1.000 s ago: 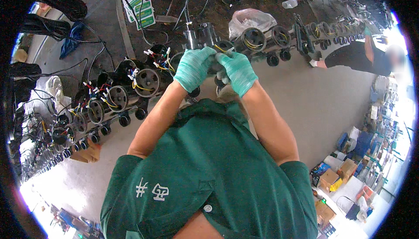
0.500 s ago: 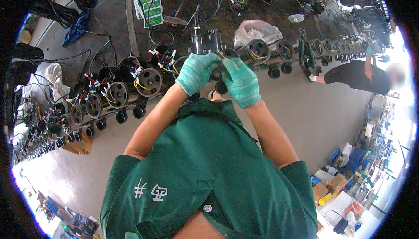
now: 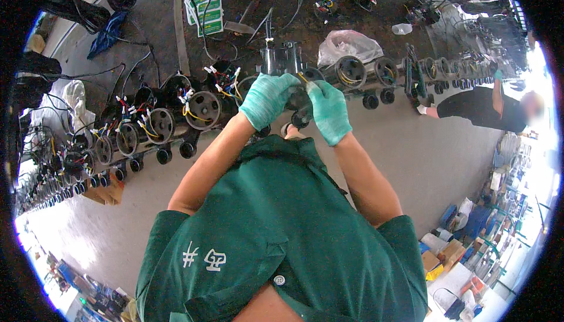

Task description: The person assembles cylindrical electronic components by inserting wires and securing them with a crimping tool. They repeatedly pick up the component, manipulate the internal wiring, and use the tool to fasten connections before placing the unit back on a rack.

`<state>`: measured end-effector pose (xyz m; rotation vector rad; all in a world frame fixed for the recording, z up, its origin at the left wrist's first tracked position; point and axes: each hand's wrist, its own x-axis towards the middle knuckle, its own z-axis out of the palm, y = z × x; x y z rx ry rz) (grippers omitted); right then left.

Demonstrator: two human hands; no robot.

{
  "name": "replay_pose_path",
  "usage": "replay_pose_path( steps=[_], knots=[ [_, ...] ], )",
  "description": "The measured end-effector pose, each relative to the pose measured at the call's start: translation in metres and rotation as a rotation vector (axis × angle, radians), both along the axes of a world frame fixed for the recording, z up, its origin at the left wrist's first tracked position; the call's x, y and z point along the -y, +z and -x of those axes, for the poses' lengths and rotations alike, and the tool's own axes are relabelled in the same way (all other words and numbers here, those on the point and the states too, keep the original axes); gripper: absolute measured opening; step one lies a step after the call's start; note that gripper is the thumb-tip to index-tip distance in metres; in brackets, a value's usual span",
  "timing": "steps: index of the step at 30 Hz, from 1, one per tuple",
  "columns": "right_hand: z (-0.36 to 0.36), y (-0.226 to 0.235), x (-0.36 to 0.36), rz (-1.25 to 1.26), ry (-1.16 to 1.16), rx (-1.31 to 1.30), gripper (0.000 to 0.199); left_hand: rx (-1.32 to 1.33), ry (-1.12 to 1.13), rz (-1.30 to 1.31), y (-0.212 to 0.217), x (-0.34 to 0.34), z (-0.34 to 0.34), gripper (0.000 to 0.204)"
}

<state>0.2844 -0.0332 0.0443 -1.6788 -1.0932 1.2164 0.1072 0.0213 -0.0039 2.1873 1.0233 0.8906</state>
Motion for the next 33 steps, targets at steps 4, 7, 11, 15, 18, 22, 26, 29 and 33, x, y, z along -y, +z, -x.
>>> replay_pose_path(
  steps=[4, 7, 11, 15, 18, 22, 26, 29, 33],
  knots=[
    [-0.014, -0.002, 0.002, -0.579, 0.255, 0.701, 0.027, -0.007, 0.006, 0.070, 0.009, 0.002, 0.003, 0.013],
    [-0.024, -0.007, -0.005, -0.763, 0.446, 0.982, 0.039, 0.012, -0.005, 0.086, 0.011, 0.002, 0.002, 0.014],
    [-0.031, -0.011, -0.015, -0.714, 0.572, 1.019, 0.034, 0.055, -0.013, 0.050, 0.005, 0.000, 0.002, 0.014],
    [-0.029, 0.010, -0.025, -0.887, 0.700, 1.134, 0.025, 0.101, 0.001, 0.115, 0.008, 0.001, 0.002, 0.014],
    [-0.027, 0.012, -0.024, -0.800, 0.717, 1.170, 0.023, -0.039, -0.019, 0.066, 0.010, -0.001, 0.002, 0.021],
    [-0.012, 0.009, -0.013, -0.627, 0.480, 0.932, 0.016, -0.105, -0.045, 0.022, 0.002, -0.002, -0.005, 0.033],
    [-0.001, -0.006, 0.000, -0.380, 0.199, 0.394, 0.006, -0.064, 0.026, -0.009, 0.002, 0.009, -0.010, 0.042],
    [0.010, -0.004, 0.004, -0.281, 0.044, 0.178, 0.005, -0.032, 0.103, -0.051, -0.003, 0.015, -0.016, 0.045],
    [0.013, -0.011, 0.007, -0.210, -0.027, 0.167, 0.004, -0.029, 0.109, -0.050, 0.002, 0.017, -0.015, 0.041]
  ],
)
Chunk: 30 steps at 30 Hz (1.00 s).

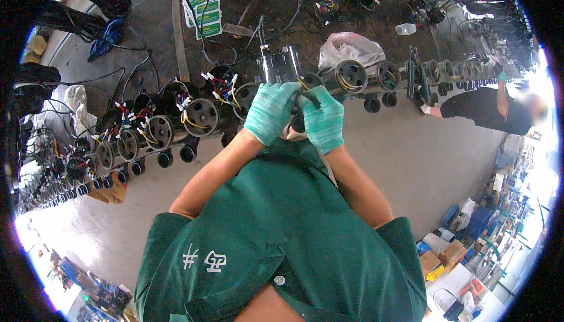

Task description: The person assembles cylindrical electronic components by inserting wires and securing them with a crimping tool. They repeatedly pick up the component, manipulate the internal wiring, and use the tool to fasten connections before placing the unit back on a rack.

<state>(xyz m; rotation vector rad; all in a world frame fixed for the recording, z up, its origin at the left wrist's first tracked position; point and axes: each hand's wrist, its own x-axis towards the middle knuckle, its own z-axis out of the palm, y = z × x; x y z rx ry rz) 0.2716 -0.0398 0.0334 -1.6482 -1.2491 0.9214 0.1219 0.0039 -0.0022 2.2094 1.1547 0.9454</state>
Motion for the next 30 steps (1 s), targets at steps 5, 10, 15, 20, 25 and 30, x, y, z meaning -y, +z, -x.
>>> replay_pose_path(
  steps=[5, 10, 15, 20, 25, 30],
  knots=[
    [-0.006, 0.004, -0.002, 0.034, 0.039, 0.081, 0.005, -0.001, -0.049, -0.029, 0.006, -0.002, 0.004, 0.040],
    [-0.016, 0.008, -0.009, 0.359, -0.008, -0.626, 0.013, -0.007, -0.067, -0.048, 0.010, 0.003, 0.006, 0.041],
    [-0.060, 0.065, -0.032, 0.351, 0.313, 0.033, 0.020, -0.005, -0.029, -0.070, 0.007, 0.000, 0.006, 0.029],
    [-0.126, 0.075, -0.142, -0.054, 0.575, 0.950, 0.029, 0.087, -0.021, -0.010, 0.009, -0.001, 0.008, 0.025],
    [-0.122, 0.021, -0.235, 0.586, 0.994, 1.175, 0.032, 0.117, 0.026, 0.134, 0.016, -0.001, 0.005, 0.023],
    [-0.064, 0.028, -0.234, 0.739, 1.080, 1.380, 0.037, 0.154, 0.077, 0.157, 0.018, -0.001, 0.005, 0.020]
  ],
)
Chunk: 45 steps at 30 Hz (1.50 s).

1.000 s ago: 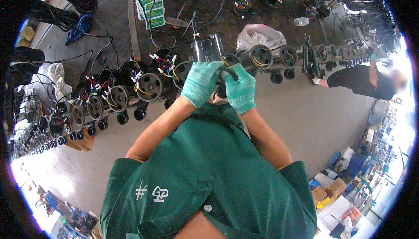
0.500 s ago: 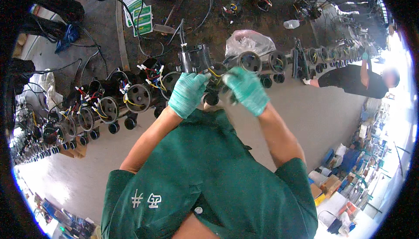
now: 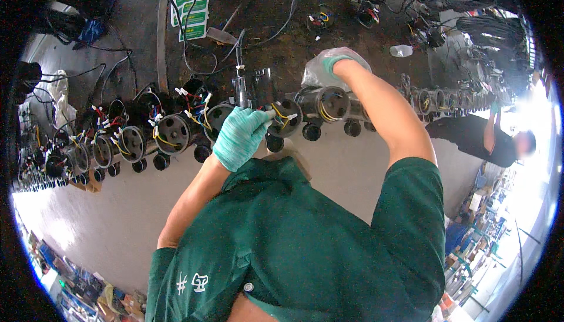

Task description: The person assembles cylindrical electronic components by inserting wires and securing them with a crimping tool. They repeatedly pick up the component, manipulate the internal wiring, and use the tool to fasten connections before placing the unit back on a rack.

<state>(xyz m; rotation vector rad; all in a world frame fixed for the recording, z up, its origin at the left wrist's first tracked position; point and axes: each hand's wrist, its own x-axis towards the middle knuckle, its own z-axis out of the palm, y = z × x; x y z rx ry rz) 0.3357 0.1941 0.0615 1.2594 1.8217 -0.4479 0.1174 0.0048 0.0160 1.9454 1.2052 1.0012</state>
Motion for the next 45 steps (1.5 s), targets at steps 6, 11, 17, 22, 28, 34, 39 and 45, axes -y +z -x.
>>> replay_pose_path(
  steps=[6, 11, 17, 22, 28, 34, 39, 45],
  knots=[
    [-0.035, -0.053, -0.010, 0.016, 0.135, 0.011, 0.045, -0.025, 0.023, 0.021, 0.000, 0.001, -0.004, 0.019],
    [-0.042, -0.034, -0.012, -0.069, -0.238, -0.036, 0.047, -0.029, 0.025, 0.007, -0.005, -0.001, -0.006, 0.019],
    [-0.041, 0.011, 0.009, -0.383, 0.009, -0.160, 0.034, 0.015, 0.046, -0.019, -0.007, -0.002, -0.006, 0.020],
    [-0.051, 0.044, 0.092, -0.679, -0.307, -0.987, 0.024, 0.022, 0.051, -0.029, -0.011, -0.001, -0.006, 0.017],
    [0.000, 0.035, 0.206, -0.473, -0.835, -1.299, 0.024, 0.039, 0.038, -0.075, -0.013, -0.003, -0.008, 0.017],
    [0.026, -0.022, 0.236, -0.800, -0.734, -1.359, 0.026, 0.019, 0.019, -0.060, -0.009, -0.003, -0.006, 0.018],
    [0.035, -0.020, 0.236, -0.863, -0.747, -1.357, 0.024, 0.040, 0.012, -0.064, -0.016, -0.002, -0.007, 0.015],
    [0.037, -0.016, 0.228, -0.930, -0.597, -1.201, 0.017, -0.017, 0.030, -0.032, -0.011, -0.003, -0.006, 0.020]
  ],
)
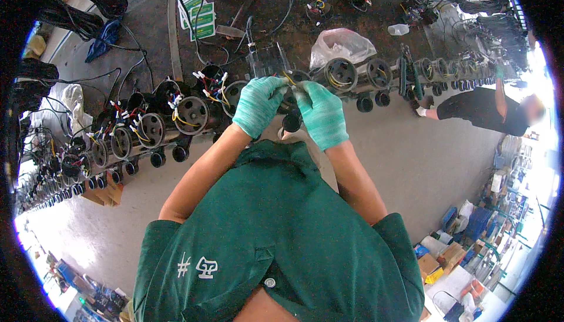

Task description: The person assembles cylindrical electronic components by inserting wires and securing them with a crimping tool. They repeatedly pick up the component, manipulate the internal wiring, and use the tool to fasten connections before placing the unit back on a rack.

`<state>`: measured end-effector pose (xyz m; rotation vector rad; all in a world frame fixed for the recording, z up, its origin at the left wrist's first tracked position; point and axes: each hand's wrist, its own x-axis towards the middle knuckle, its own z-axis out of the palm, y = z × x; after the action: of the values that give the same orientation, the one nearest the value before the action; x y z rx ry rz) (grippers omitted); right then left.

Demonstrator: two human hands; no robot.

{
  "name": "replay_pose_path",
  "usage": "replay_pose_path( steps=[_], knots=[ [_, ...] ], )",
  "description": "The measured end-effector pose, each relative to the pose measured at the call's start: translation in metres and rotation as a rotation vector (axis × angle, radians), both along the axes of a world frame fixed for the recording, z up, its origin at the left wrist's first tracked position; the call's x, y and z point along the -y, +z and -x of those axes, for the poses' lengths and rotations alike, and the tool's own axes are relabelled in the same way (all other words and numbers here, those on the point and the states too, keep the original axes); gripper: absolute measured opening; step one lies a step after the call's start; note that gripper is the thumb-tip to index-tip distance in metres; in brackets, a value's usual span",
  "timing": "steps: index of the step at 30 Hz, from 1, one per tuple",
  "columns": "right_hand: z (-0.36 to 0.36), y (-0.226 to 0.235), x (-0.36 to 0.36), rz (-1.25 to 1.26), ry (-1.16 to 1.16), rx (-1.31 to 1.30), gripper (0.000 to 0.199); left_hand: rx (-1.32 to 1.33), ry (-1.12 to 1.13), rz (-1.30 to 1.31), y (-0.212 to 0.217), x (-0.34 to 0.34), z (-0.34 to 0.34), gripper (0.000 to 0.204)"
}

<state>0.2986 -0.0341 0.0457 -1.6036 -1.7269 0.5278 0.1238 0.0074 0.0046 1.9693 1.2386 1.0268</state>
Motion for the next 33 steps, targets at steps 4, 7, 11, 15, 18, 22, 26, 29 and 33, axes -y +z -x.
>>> replay_pose_path(
  steps=[4, 7, 11, 15, 18, 22, 26, 29, 33],
  knots=[
    [-0.002, -0.009, -0.009, 0.013, 0.066, 0.063, 0.014, -0.009, -0.036, -0.016, -0.002, -0.002, 0.002, 0.022],
    [0.004, -0.008, -0.016, 0.061, 0.064, 0.124, 0.015, -0.032, -0.053, -0.024, -0.004, -0.003, 0.003, 0.024],
    [0.003, -0.013, -0.019, 0.127, 0.056, 0.118, 0.019, -0.054, -0.078, -0.021, -0.002, -0.002, 0.005, 0.025],
    [-0.004, 0.000, -0.018, 0.189, 0.109, -0.056, 0.022, -0.009, -0.079, -0.061, -0.002, -0.003, 0.003, 0.027],
    [-0.032, 0.027, -0.019, -0.002, -0.007, 0.065, 0.023, 0.007, -0.018, -0.012, 0.001, 0.001, 0.006, 0.020],
    [-0.161, 0.036, -0.044, -0.127, -0.402, 0.333, 0.040, 0.036, -0.001, -0.028, -0.003, 0.001, 0.004, 0.018],
    [-0.297, 0.002, -0.059, 0.309, -0.407, 0.621, 0.097, 0.015, -0.023, -0.011, -0.002, -0.001, 0.000, 0.018],
    [-0.300, 0.003, -0.073, 0.426, -0.336, 0.632, 0.114, 0.055, -0.016, -0.011, -0.003, 0.000, 0.003, 0.017],
    [-0.301, 0.001, -0.088, 0.485, -0.256, 0.647, 0.120, 0.087, -0.004, -0.029, -0.003, 0.000, 0.003, 0.016]
  ],
)
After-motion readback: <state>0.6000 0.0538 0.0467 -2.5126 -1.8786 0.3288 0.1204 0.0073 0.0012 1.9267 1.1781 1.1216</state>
